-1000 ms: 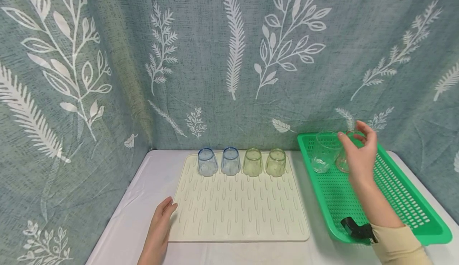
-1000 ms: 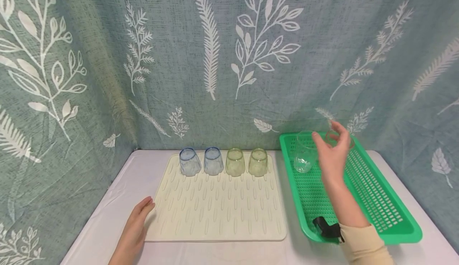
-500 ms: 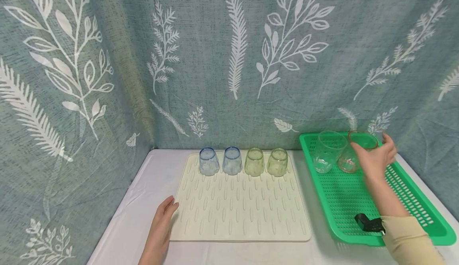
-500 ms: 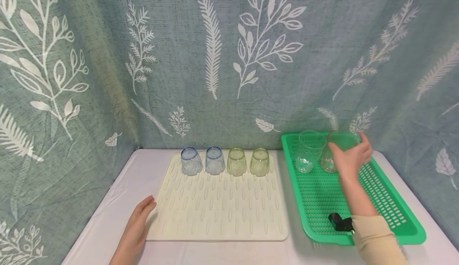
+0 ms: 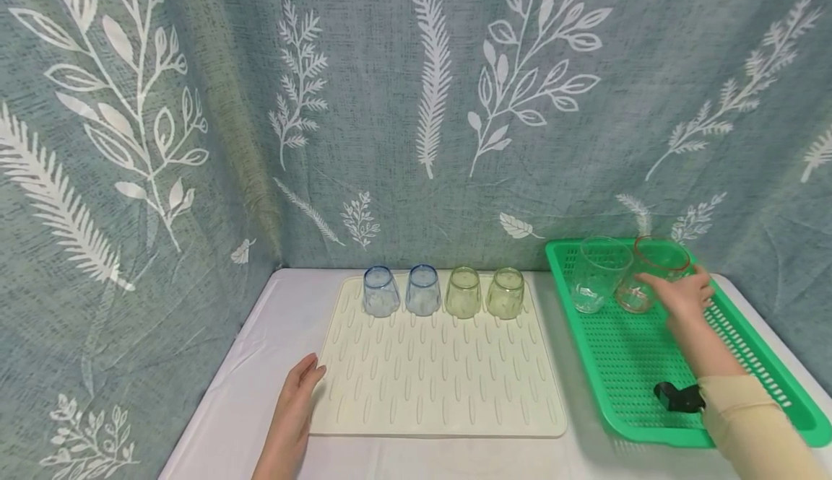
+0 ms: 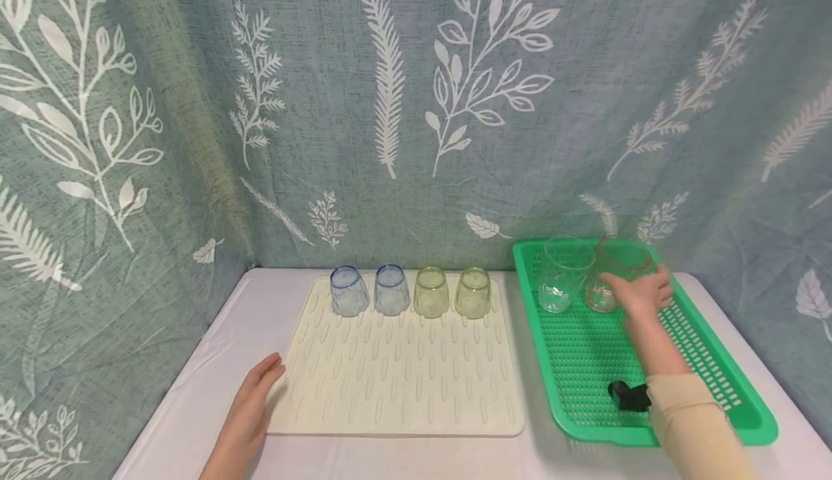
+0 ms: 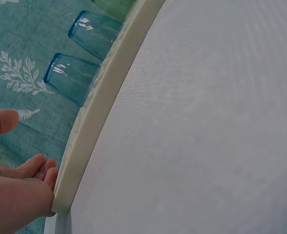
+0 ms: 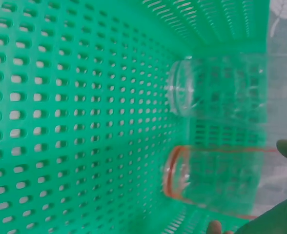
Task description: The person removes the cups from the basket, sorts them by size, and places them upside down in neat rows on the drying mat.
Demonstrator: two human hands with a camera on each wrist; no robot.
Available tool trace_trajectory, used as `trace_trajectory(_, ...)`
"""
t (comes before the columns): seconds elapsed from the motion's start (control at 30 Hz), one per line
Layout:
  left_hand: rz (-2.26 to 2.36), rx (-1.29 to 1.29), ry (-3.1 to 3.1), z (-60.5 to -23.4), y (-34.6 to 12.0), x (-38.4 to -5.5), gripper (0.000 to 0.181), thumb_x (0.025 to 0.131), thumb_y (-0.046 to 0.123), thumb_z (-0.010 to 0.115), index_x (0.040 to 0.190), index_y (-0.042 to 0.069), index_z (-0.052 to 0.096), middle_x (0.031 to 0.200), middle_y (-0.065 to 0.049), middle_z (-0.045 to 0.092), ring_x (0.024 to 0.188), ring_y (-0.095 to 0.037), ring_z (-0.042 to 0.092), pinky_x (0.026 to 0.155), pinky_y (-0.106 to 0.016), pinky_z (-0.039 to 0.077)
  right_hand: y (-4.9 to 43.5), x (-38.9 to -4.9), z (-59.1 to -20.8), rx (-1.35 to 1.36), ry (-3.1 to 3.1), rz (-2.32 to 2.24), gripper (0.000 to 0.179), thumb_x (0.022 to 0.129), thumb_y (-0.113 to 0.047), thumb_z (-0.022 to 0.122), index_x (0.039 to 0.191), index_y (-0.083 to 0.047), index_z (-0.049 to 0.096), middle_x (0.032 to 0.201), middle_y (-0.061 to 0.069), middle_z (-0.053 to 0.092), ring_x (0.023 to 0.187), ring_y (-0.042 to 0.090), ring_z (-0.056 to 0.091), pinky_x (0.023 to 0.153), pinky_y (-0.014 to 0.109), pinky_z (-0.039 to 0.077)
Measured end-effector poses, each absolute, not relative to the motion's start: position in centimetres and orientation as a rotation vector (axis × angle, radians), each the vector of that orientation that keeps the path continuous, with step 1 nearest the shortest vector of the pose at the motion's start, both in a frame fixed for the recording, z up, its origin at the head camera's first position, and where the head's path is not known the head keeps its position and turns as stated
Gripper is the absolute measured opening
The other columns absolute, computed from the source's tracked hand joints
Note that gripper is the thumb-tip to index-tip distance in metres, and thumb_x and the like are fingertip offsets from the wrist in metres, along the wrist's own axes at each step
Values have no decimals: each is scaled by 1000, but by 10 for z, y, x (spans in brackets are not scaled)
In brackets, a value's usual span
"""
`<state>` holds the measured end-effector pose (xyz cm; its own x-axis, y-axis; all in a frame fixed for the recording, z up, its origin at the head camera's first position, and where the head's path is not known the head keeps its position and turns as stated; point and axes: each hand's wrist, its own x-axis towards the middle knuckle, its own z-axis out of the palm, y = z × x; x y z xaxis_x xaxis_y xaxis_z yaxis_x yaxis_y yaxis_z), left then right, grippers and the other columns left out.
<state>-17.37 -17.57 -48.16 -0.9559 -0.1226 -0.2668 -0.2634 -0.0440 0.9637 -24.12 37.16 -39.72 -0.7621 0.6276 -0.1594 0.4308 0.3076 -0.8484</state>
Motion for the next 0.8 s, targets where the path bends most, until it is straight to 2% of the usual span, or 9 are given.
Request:
trace_trajectory(0.17, 2154, -434, 2108, -482, -176, -174, 72, 104, 25, 46, 153, -5, 3, 158, -28, 3, 146, -42, 3, 117, -52, 10, 376, -245, -402, -987, -2411, 1444, 94, 91, -33, 62, 151, -3, -4, 150, 35, -2, 140, 49, 4, 112, 60, 19)
trace_trajectory(0.3, 2151, -442, 2115, -483, -176, -175, 71, 104, 24, 46, 153, -5, 4, 157, -28, 5, 145, -42, 4, 117, -53, 11, 380, -248, -407, -953, -2444, 1474, 92, 92, -30, 60, 149, 2, -5, 150, 36, -3, 138, 53, 4, 109, 63, 22)
trace_trajectory(0.43, 2146, -443, 2123, -483, -175, -175, 72, 103, 25, 47, 153, -5, 5, 157, -30, 6, 145, -43, 6, 117, -54, 12, 383, -251, -413, -893, -2429, 1569, 93, 90, -25, 63, 149, 6, -2, 150, 38, -1, 136, 55, 11, 104, 63, 33)
trace_trajectory(0.53, 2142, -443, 2130, -482, -174, -175, 72, 103, 25, 47, 153, -5, 5, 156, -30, 7, 145, -43, 7, 117, -53, 13, 385, -255, -419, -883, -2350, 1670, 92, 87, -20, 69, 151, 2, 8, 151, 34, 4, 135, 50, 18, 97, 58, 44)
trace_trajectory(0.63, 2140, -438, 2139, -483, -175, -175, 71, 103, 24, 48, 153, -5, 6, 156, -30, 8, 144, -43, 8, 116, -53, 13, 387, -259, -422, -860, -2284, 1758, 89, 85, -16, 71, 153, -2, 15, 154, 29, 8, 136, 44, 22, 91, 52, 47)
trace_trajectory(0.73, 2135, -438, 2146, -483, -175, -175, 71, 103, 24, 48, 153, -5, 6, 156, -30, 8, 144, -44, 9, 116, -54, 14, 388, -261, -422, -844, -2267, 1794, 78, 85, -16, 73, 149, -9, 28, 155, 23, 14, 122, 33, 40, 78, 40, 51)
trace_trajectory(0.8, 2135, -438, 2148, -484, -175, -175, 71, 103, 24, 48, 153, -5, 6, 156, -30, 8, 144, -44, 8, 116, -54, 13, 388, -260, -421, -827, -2265, 1825, 74, 86, -14, 71, 148, -12, 31, 155, 20, 16, 112, 23, 44, 74, 35, 51)
